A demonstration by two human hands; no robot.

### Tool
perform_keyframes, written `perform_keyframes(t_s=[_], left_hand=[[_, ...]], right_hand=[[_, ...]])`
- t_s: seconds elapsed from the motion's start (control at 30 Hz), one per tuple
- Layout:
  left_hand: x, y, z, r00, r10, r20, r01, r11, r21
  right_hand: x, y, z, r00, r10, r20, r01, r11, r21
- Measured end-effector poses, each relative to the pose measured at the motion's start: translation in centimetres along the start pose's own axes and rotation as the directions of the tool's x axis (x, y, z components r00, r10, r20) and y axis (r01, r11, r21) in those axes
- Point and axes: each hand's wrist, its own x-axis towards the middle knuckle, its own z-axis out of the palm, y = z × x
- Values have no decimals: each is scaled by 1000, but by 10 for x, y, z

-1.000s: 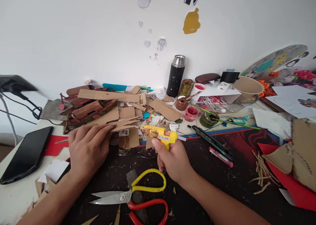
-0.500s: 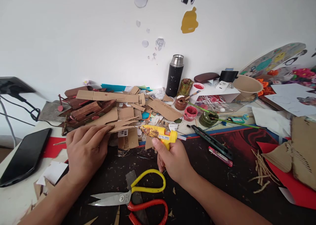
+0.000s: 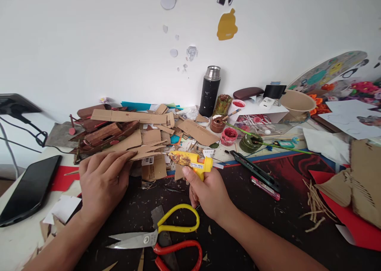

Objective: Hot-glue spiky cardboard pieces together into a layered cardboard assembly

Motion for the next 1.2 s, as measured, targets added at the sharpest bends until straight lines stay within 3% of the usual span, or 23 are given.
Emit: perform_keyframes(t_s=[0.43,0.63,1.2], left_hand=[[-1,-4,3,999,42,-29,-41,999,26],[1,-5,5,991,87,-97,-84,996,34],[0,-4,3,995,82,-51,-82,997,1]], right_hand=[[-1,1,0,1000,10,14,-10,1000,-16],[-1,2,-2,999,24,41,-22,999,-47],[3,5,-1,999,17,27,-18,999,43]])
